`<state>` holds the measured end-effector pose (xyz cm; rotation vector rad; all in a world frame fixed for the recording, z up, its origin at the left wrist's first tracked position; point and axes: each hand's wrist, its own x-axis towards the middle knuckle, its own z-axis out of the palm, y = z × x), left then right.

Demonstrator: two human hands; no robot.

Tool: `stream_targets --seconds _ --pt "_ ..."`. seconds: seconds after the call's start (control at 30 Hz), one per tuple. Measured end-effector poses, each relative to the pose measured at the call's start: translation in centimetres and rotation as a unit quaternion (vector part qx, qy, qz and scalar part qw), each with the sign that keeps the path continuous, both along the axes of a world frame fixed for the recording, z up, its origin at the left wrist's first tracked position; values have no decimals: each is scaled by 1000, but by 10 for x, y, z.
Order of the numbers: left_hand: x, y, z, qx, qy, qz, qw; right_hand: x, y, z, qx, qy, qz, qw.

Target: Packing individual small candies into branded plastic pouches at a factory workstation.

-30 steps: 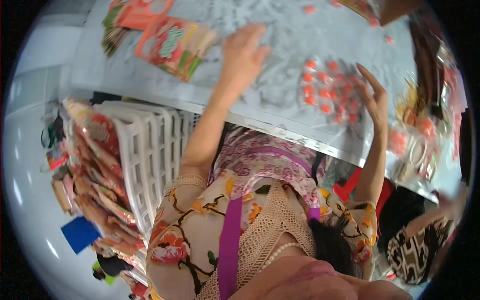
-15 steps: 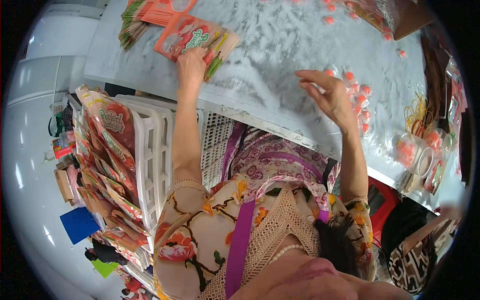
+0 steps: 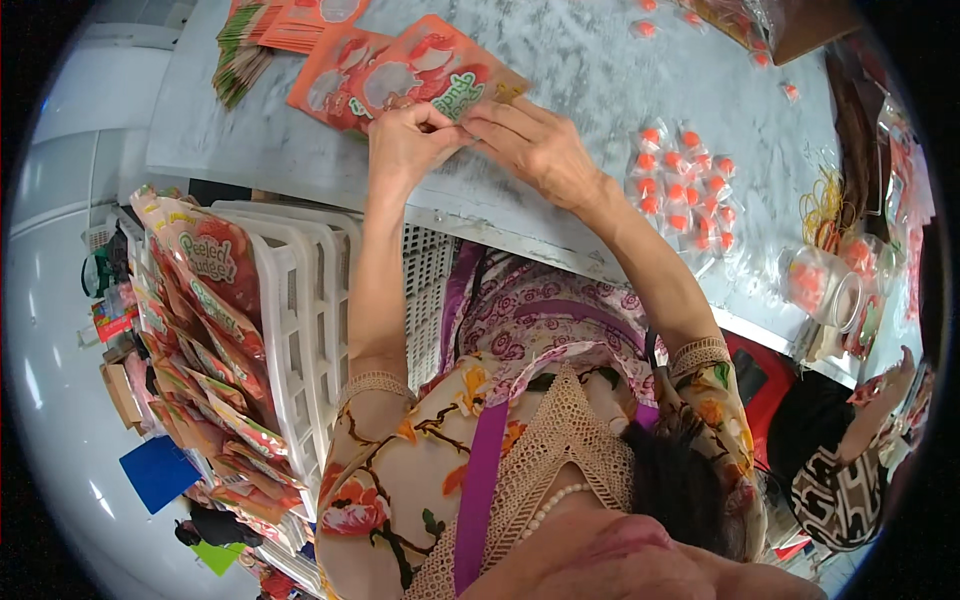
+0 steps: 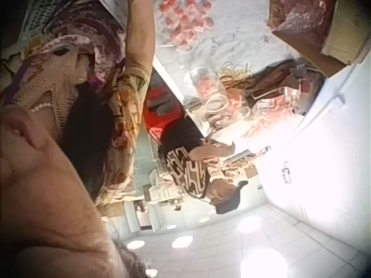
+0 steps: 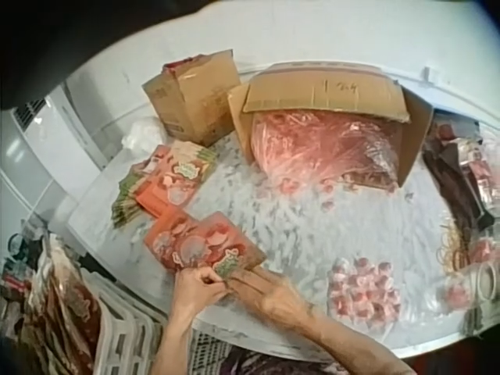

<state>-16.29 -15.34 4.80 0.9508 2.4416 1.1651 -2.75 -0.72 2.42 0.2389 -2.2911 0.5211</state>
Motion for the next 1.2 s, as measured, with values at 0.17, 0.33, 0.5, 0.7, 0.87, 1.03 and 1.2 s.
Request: stream_targets --seconds 0.17,0.33,0.5,0.7,0.87,1.03,1.2 --pt "0 5 -5 59 -105 -17 993 8 8 2 40 18 1 999" --pt "5 13 -4 34 -141 -74 987 18 12 3 62 11 -46 997" --pt "23 24 14 42 -101 -71 991 26 21 -1 64 48 -56 995" --pt "34 35 23 -80 124 -152 977 30 22 -2 122 8 -31 992" --pt "21 35 28 -19 253 -109 961 42 17 2 137 -22 -52 989" --pt "41 53 47 21 224 -106 968 44 23 12 135 -59 -129 981" --pt "21 54 60 56 210 -66 974 41 10 9 102 -121 -127 979"
